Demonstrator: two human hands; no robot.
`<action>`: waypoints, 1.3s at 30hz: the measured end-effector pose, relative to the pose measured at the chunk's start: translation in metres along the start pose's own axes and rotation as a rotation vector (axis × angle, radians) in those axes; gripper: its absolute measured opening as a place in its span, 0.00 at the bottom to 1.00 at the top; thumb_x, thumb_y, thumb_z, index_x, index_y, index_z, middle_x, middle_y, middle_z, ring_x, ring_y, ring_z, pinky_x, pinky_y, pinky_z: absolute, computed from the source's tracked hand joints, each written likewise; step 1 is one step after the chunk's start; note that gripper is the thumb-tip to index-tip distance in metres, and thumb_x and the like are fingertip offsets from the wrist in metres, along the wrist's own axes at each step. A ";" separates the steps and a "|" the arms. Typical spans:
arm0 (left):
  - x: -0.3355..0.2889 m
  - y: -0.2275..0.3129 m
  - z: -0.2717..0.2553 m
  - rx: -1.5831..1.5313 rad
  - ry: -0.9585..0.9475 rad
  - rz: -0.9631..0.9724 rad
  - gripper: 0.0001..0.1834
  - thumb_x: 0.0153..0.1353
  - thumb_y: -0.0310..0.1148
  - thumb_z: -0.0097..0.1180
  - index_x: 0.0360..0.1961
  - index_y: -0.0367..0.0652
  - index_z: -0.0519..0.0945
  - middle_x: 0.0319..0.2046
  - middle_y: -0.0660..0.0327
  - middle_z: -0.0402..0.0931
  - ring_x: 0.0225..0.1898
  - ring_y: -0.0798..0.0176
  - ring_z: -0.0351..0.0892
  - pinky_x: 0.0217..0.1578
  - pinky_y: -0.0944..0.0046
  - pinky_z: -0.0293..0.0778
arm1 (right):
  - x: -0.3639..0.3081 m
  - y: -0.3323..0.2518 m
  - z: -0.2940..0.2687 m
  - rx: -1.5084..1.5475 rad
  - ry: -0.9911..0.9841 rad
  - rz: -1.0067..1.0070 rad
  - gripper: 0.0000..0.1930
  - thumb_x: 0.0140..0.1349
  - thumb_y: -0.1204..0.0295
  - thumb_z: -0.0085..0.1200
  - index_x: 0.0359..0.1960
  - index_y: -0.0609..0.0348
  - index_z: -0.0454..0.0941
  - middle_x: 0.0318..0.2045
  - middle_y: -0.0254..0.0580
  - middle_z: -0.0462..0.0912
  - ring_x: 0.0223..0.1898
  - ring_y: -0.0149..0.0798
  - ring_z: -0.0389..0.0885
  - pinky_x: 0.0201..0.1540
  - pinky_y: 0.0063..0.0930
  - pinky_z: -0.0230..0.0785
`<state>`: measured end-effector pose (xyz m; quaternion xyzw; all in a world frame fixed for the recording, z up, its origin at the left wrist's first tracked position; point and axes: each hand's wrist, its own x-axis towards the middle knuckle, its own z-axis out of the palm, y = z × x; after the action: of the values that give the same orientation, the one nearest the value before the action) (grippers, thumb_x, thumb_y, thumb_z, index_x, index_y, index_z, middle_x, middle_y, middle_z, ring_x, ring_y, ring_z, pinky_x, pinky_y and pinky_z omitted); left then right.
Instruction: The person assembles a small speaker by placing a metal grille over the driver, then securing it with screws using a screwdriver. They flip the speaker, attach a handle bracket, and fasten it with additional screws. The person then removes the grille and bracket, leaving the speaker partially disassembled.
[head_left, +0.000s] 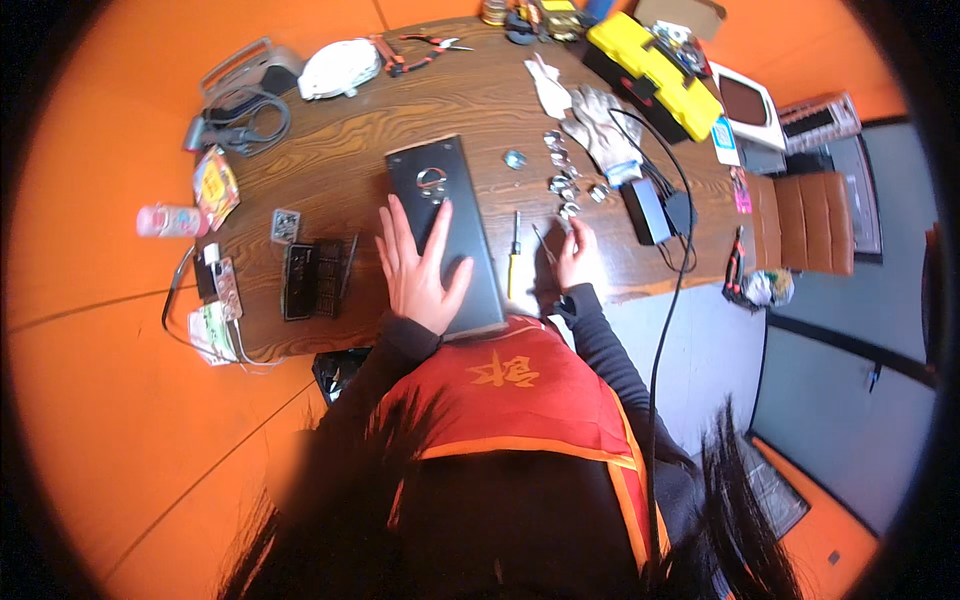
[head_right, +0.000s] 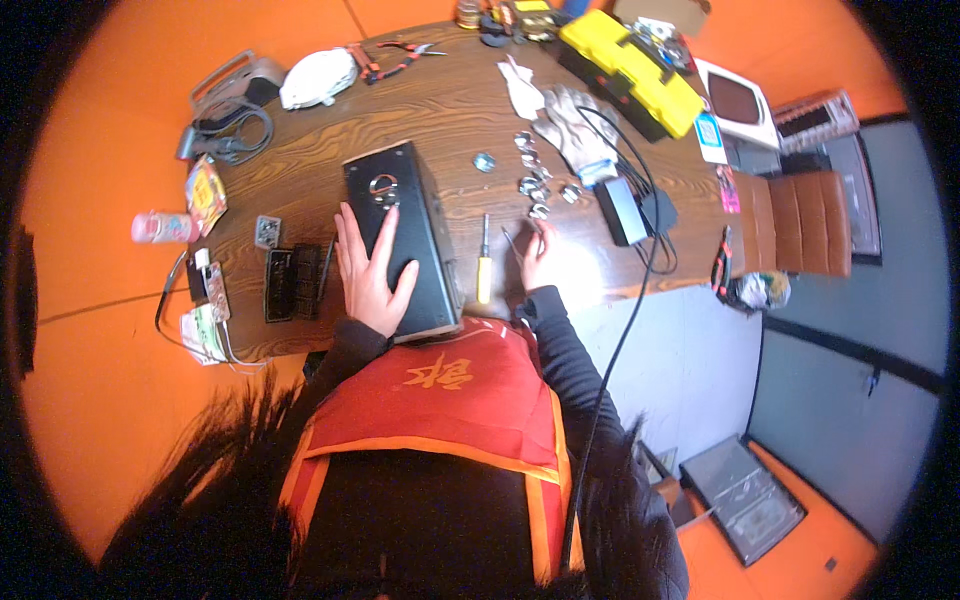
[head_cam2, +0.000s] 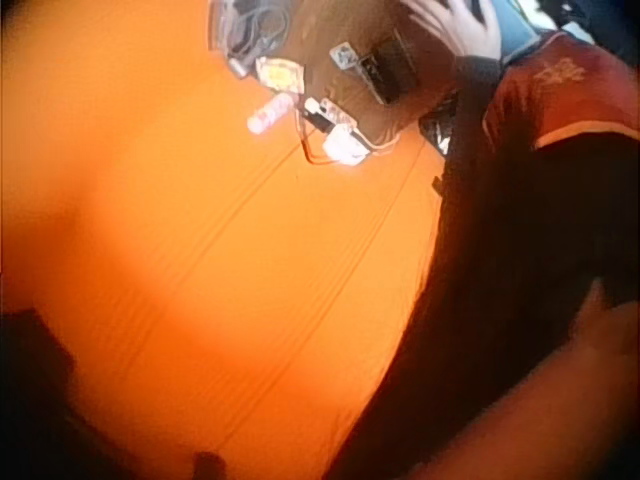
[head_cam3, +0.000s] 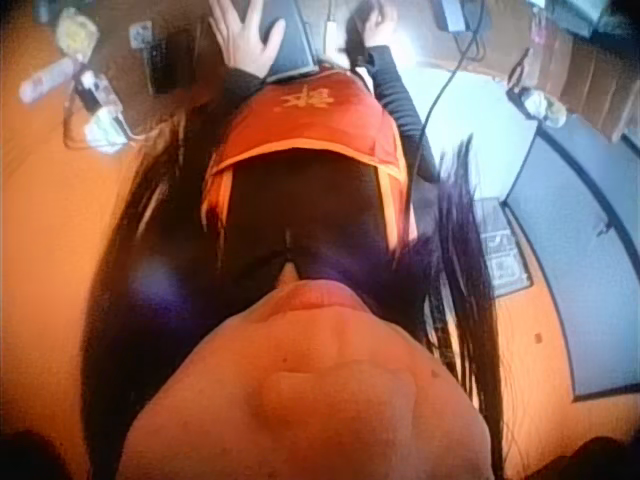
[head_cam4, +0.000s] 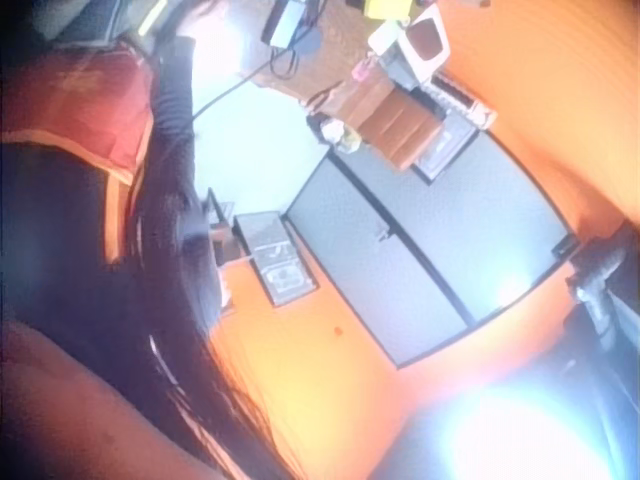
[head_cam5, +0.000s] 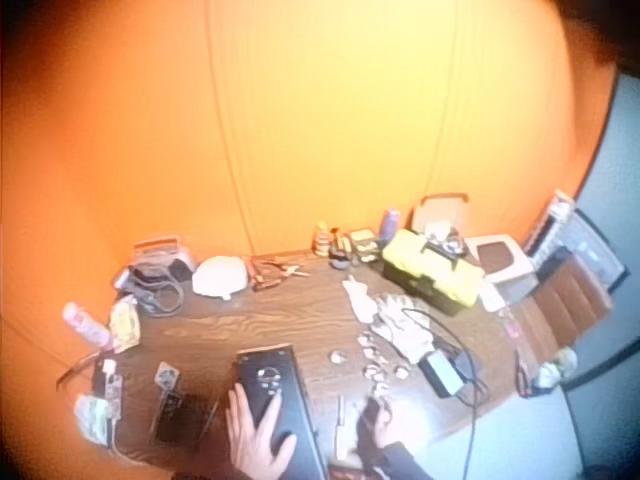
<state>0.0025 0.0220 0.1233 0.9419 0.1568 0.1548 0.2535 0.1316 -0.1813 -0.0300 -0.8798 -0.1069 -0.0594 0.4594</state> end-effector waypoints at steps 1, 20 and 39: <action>0.004 0.007 0.000 0.079 -0.067 0.019 0.35 0.53 0.42 0.55 0.64 0.59 0.59 0.66 0.41 0.36 0.66 0.35 0.37 0.59 0.34 0.41 | -0.005 0.007 0.000 -0.030 0.009 0.035 0.12 0.62 0.73 0.43 0.45 0.58 0.74 0.40 0.48 0.77 0.43 0.45 0.76 0.47 0.33 0.67; 0.013 0.007 0.003 0.230 -0.110 0.154 0.35 0.51 0.44 0.57 0.62 0.58 0.61 0.64 0.40 0.43 0.62 0.32 0.46 0.55 0.38 0.53 | -0.003 0.057 0.024 0.047 0.150 0.182 0.16 0.44 0.79 0.62 0.38 0.56 0.76 0.33 0.41 0.72 0.32 0.38 0.74 0.38 0.28 0.69; 0.014 0.010 0.001 0.199 -0.144 0.092 0.35 0.51 0.46 0.56 0.62 0.61 0.61 0.64 0.41 0.42 0.63 0.33 0.44 0.55 0.35 0.52 | 0.011 0.039 0.037 0.059 0.043 0.148 0.03 0.53 0.77 0.56 0.29 0.60 0.77 0.27 0.41 0.78 0.28 0.34 0.78 0.34 0.25 0.70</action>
<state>0.0178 0.0183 0.1304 0.9773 0.1093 0.0820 0.1620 0.1522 -0.1712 -0.0801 -0.8699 -0.0334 -0.0410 0.4903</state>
